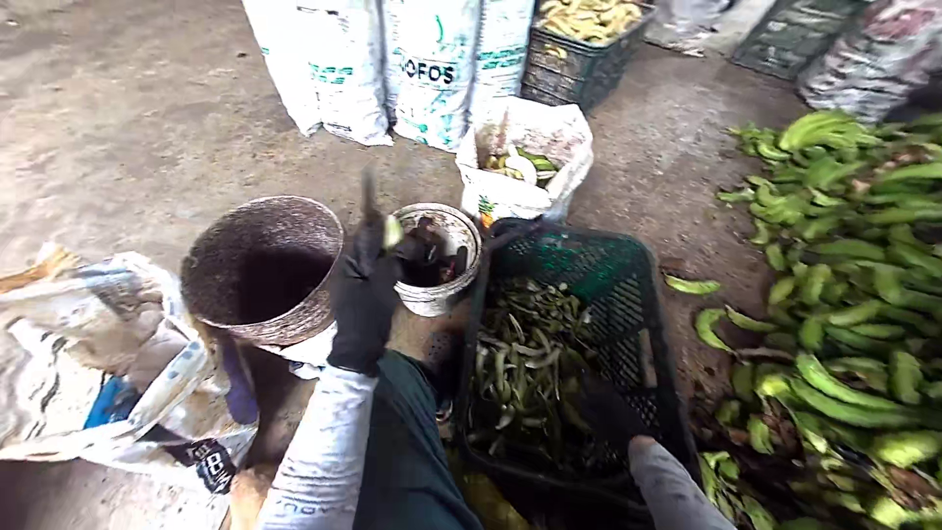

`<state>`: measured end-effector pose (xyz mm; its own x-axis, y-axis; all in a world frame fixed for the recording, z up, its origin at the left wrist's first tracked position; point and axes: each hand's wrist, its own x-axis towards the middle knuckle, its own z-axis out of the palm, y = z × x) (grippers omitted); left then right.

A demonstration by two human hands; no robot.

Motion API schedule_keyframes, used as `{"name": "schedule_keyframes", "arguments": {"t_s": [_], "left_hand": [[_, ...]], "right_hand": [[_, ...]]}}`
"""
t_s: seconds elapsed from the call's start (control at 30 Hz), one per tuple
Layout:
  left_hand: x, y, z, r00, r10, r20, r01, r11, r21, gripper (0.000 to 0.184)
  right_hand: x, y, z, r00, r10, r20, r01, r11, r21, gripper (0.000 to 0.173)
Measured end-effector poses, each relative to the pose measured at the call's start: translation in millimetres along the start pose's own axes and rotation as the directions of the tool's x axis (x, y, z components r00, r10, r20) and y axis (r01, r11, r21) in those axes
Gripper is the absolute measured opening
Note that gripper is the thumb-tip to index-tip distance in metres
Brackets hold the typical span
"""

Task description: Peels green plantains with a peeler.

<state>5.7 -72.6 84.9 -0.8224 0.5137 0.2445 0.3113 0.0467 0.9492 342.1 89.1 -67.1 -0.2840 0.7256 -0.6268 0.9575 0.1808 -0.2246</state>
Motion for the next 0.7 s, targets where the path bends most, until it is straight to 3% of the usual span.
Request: {"name": "schedule_keyframes", "arguments": {"t_s": [0.1,0.2,0.3,0.37,0.47,0.57,0.63,0.7], "left_hand": [[33,-11,-49,0.98,-0.052,-0.193,0.072,0.992,0.102,0.049],[35,-1,-53,0.965,-0.076,-0.25,0.091,0.994,0.051,0.06],[16,25,-4,0.995,-0.063,-0.078,0.049,0.985,-0.167,0.061],[-10,37,40,0.98,-0.049,0.193,0.092,0.97,-0.225,0.058],[-54,25,108,0.862,0.013,0.506,0.09,0.98,-0.178,0.042],[-84,22,116,0.647,-0.018,0.762,-0.01,0.999,0.032,0.04],[-88,16,115,0.55,-0.031,0.834,-0.087,0.992,0.094,0.042],[-87,12,118,0.464,-0.03,0.885,-0.081,0.994,0.076,0.045]], "right_hand": [[12,12,29,0.991,0.113,0.071,-0.096,0.973,-0.209,0.065],[24,21,54,0.994,0.111,-0.006,-0.107,0.943,-0.316,0.089],[35,29,71,0.992,0.112,-0.052,-0.124,0.899,-0.42,0.103],[34,31,69,0.993,0.109,-0.05,-0.12,0.894,-0.431,0.101],[30,31,50,0.993,0.111,-0.038,-0.117,0.914,-0.388,0.086],[4,26,5,1.0,0.001,-0.018,-0.005,0.973,-0.23,0.058],[-35,18,-30,0.992,-0.113,-0.064,0.113,0.994,-0.011,0.05],[-71,12,-56,0.975,-0.174,-0.137,0.21,0.921,0.327,0.045]]}}
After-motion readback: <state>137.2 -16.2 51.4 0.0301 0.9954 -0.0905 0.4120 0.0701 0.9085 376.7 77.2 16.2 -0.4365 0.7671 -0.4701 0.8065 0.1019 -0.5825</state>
